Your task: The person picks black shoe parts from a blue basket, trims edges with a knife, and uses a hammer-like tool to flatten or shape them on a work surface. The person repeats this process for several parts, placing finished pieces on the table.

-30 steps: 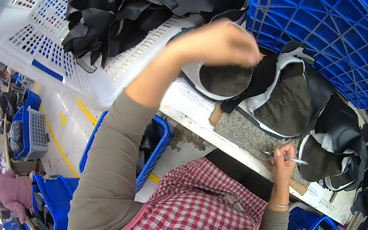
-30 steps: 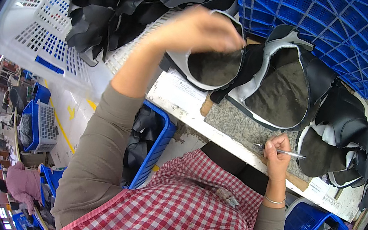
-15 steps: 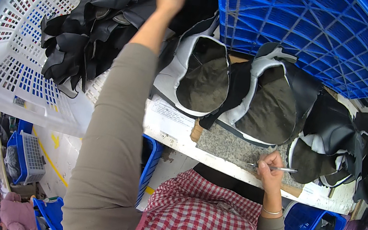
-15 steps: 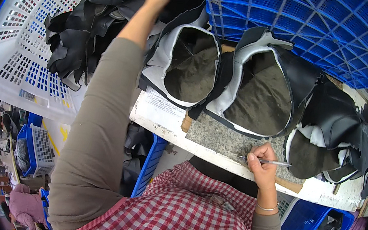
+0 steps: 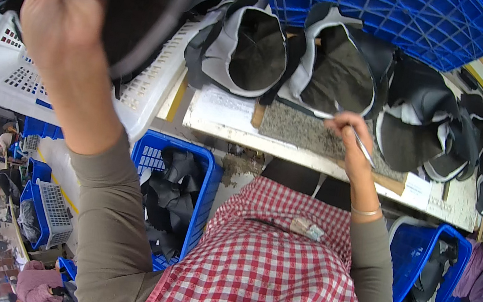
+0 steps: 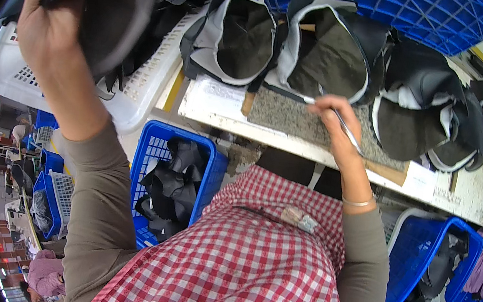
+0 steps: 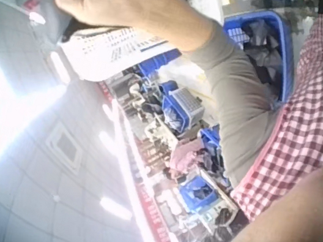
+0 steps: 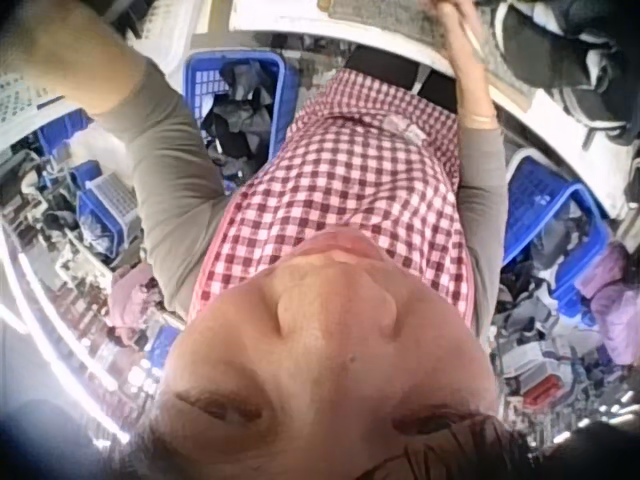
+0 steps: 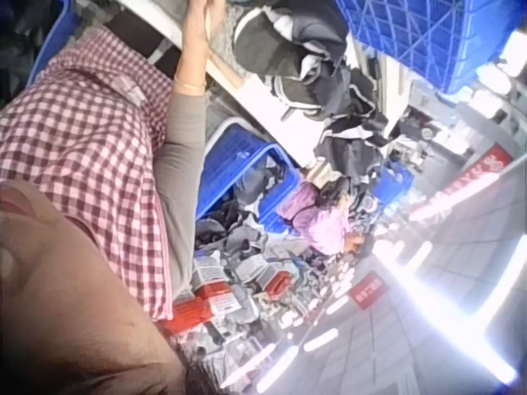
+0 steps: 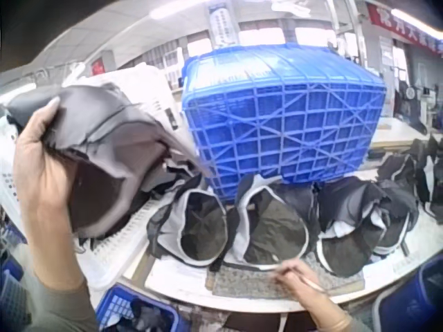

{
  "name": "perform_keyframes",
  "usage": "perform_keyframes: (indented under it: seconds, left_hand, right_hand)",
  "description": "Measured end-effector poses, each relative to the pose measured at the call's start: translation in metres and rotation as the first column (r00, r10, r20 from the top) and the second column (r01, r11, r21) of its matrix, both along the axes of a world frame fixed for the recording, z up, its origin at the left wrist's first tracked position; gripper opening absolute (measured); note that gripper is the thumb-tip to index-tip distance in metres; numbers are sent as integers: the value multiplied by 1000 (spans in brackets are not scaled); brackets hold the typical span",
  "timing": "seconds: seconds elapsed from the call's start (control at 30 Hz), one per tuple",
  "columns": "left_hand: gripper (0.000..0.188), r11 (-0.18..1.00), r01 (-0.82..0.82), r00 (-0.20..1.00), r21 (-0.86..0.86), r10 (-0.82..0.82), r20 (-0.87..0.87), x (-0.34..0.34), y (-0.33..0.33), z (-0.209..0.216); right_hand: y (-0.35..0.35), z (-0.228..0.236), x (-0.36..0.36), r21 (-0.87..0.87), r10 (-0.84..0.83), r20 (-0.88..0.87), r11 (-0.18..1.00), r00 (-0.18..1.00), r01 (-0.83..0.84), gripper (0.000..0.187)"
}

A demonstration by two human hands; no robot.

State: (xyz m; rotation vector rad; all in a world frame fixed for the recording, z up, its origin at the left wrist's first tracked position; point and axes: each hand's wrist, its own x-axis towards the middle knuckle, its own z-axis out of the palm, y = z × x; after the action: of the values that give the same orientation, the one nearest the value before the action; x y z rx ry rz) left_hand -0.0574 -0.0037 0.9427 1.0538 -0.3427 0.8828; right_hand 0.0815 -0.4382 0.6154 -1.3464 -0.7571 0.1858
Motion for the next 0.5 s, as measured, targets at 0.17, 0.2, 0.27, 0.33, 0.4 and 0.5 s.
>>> perform_keyframes:
  seconds: [0.17,0.2,0.27,0.33,0.4,0.5]
  left_hand:
    - [21,933,-157,986,-323,129,-108,74,-167,-103]
    - [29,898,-159,985,-411,117,-125,94,-201,-131]
    - [28,989,-53,947,-134,7,-320,128,-230,-169]
    - [44,818,268,628,509,252,-737,138,-244,-210]
    - [54,346,491,668,800,439,-600,134,-253,-251]
    - [60,-29,212,899,977,398,-183,110,-251,-300]
  right_hand:
    - [16,26,-13,190,163,-32,970,986,-154,87]
    - [16,27,-10,272,168,-155,955,974,-121,86]
    - [11,21,-1,416,177,-317,909,932,-31,81]
    - [0,11,21,464,102,-341,883,934,73,69]
    - [-14,-8,41,56,-289,-377,941,880,333,54]
    - [-27,-48,60,-17,-422,-162,905,892,425,38]
